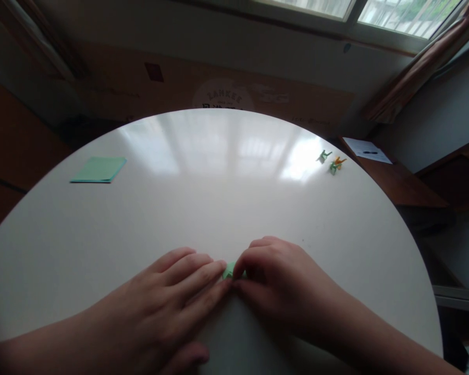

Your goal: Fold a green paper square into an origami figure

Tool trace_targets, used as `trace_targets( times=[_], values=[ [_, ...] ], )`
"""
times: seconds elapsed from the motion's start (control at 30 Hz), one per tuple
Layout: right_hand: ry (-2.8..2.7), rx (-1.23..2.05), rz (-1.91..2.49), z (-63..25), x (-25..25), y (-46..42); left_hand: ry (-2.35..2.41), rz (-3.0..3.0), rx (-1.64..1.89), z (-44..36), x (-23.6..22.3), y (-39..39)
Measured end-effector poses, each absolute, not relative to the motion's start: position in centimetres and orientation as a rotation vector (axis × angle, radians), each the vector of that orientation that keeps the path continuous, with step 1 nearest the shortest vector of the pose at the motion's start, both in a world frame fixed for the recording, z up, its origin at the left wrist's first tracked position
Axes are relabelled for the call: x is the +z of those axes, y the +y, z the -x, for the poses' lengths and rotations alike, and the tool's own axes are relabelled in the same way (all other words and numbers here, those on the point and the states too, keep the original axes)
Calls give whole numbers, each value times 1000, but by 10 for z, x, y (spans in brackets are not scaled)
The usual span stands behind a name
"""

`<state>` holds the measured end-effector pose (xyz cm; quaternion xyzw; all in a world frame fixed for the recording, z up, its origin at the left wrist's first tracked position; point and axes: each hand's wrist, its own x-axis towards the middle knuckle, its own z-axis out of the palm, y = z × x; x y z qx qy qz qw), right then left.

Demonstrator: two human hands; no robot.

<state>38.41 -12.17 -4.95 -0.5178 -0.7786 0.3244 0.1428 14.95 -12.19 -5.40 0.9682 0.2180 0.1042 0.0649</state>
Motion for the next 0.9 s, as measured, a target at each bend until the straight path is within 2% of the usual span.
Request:
trace_targets(
  times=[0.57,0.9],
  values=[
    [-2337,718,1602,-373,-52,-127,581,-2875,353,-148,-55,-115],
    [-2342,808,1546,-380,-46,-128,584,-2891,332,-148,-57,-116]
  ],
)
